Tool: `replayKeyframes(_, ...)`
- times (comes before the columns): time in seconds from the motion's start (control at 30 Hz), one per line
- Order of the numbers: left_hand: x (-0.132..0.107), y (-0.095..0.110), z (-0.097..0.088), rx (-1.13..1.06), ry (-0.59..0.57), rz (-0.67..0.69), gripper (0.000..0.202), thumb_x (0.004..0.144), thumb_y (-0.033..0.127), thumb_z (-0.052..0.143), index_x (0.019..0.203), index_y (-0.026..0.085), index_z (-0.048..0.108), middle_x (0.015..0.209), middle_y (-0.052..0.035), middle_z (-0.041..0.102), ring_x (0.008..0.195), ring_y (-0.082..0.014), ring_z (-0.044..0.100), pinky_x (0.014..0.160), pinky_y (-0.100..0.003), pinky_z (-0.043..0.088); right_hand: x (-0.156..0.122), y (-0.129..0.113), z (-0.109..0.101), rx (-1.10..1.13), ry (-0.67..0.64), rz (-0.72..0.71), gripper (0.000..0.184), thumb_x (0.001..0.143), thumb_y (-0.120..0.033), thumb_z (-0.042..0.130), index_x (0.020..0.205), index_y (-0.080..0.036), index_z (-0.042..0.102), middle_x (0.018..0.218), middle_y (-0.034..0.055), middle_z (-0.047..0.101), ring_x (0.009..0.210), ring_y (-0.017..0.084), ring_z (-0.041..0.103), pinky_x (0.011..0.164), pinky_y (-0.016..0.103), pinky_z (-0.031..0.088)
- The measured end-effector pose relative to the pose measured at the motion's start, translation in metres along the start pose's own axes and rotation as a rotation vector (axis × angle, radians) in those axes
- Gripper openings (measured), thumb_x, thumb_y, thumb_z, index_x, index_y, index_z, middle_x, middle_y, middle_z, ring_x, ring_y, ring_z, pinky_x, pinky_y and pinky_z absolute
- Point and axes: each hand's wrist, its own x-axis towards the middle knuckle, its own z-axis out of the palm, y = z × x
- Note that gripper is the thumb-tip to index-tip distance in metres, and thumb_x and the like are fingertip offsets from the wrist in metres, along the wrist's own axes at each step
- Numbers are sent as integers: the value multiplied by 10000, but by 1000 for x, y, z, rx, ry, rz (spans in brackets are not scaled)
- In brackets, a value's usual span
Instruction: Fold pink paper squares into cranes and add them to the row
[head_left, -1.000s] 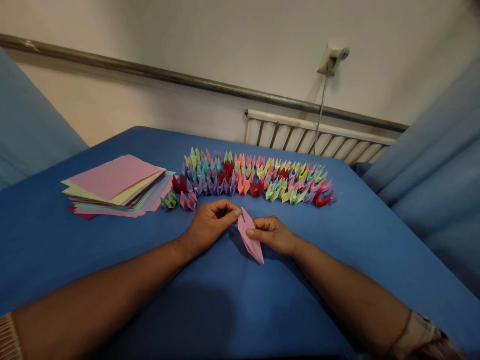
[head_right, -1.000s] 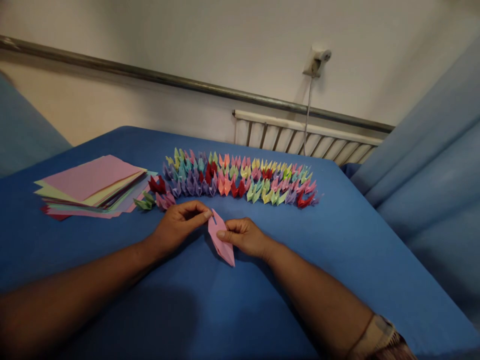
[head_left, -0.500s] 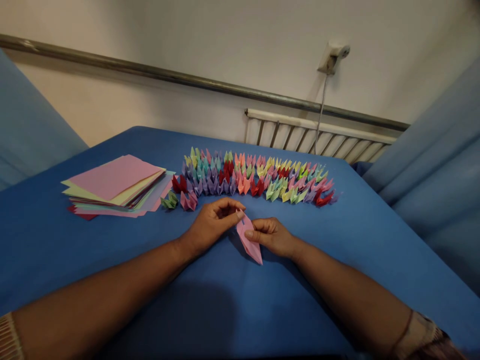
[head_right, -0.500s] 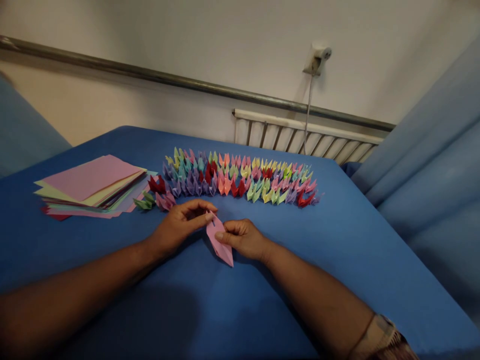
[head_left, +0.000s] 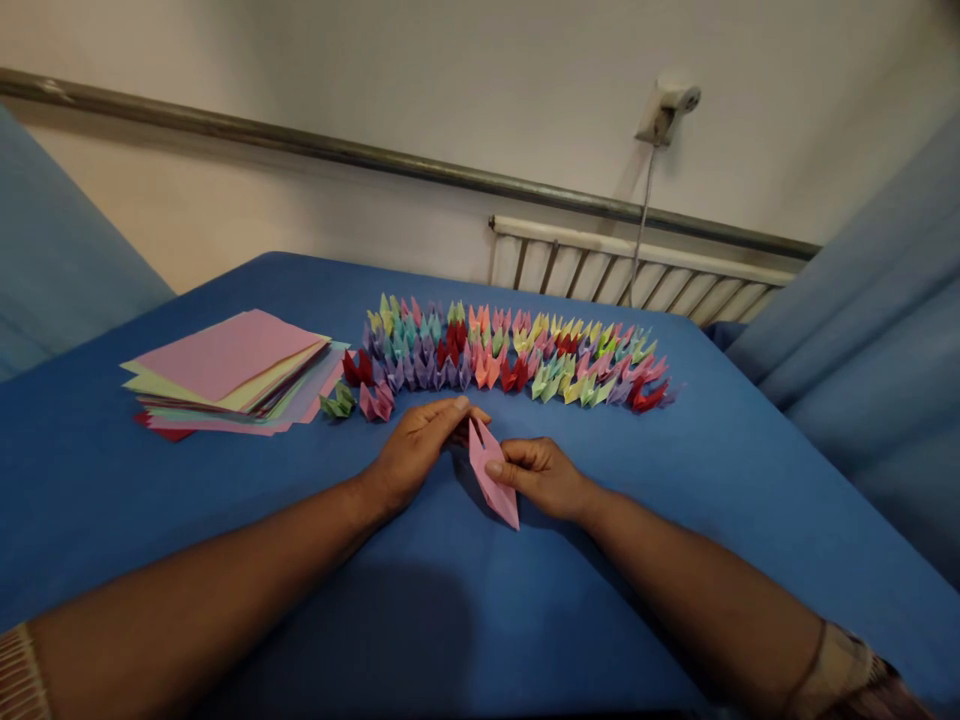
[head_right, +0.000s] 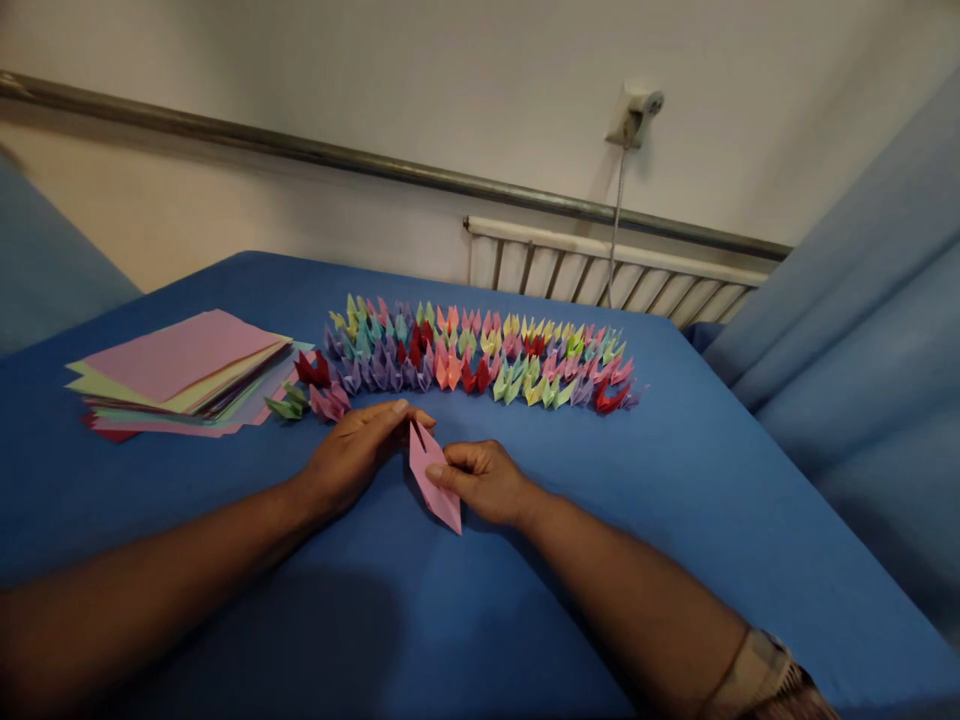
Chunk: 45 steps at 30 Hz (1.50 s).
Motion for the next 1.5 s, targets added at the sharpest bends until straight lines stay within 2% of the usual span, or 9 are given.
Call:
replayKeyframes(0.2,-1,-2,-2,72,-8,29,237,783,381,703,877,164,694,837,-20,660,781,-153,583,755,-271,453,1,1,2,-55,63,-23,380,820,-498,596,627,-183,508,612,-48,417,564,90,359,553,239,310)
replayKeyframes(0.3,-2,-4,0,86,-36,2,222,730,348,751,807,159,665,773,4,628,736,-136,559,714,-255,437,1,4,4,-98,96,-61,366,843,-466,579,623,-183,500,618,-47,414,568,89,355,551,237,305)
replayKeyframes(0.57,-2,-1,2,154,1,-10,267,800,398,658,681,159,638,663,24,565,652,-117,487,649,-242,393,2,9,5,-151,91,-68,356,871,-422,569,621,-182,487,609,-51,393,566,86,347,544,236,299)
replayKeyframes(0.77,-1,2,4,69,84,8,195,733,346,728,710,166,655,713,11,614,691,-127,532,686,-248,421,-1,4,5,-140,60,-68,366,871,-420,570,612,-184,466,603,-54,392,559,82,337,529,232,282)
replayKeyframes(0.87,0,-1,2,49,62,-8,215,781,369,692,725,162,670,717,-2,620,687,-128,537,682,-252,425,-1,4,5,-123,57,-52,378,860,-452,578,611,-183,483,602,-53,397,560,85,343,538,234,292)
replayKeyframes(1.03,1,-6,5,-32,-45,-90,328,789,471,678,904,164,661,784,-9,622,722,-143,563,686,-270,444,5,4,4,-33,204,-27,403,813,-538,600,639,-177,558,615,-37,452,578,100,386,565,246,339)
replayKeyframes(1.17,1,-11,8,53,-61,-127,337,654,418,788,778,159,610,732,17,599,688,-131,545,662,-257,431,9,5,1,-68,320,-73,406,811,-508,613,590,-177,538,584,-44,419,570,95,360,546,237,321)
replayKeyframes(1.37,2,-9,7,104,-29,-138,295,685,415,744,718,156,605,684,28,584,632,-113,522,610,-237,406,9,5,2,-57,345,-86,418,810,-493,630,559,-187,496,558,-52,395,541,90,337,511,234,298)
replayKeyframes(1.5,4,-10,6,96,-33,-127,297,693,415,742,702,155,598,653,28,570,611,-109,512,584,-230,403,11,3,2,47,383,-116,348,772,-496,676,652,-192,559,591,-46,488,552,94,414,533,233,349)
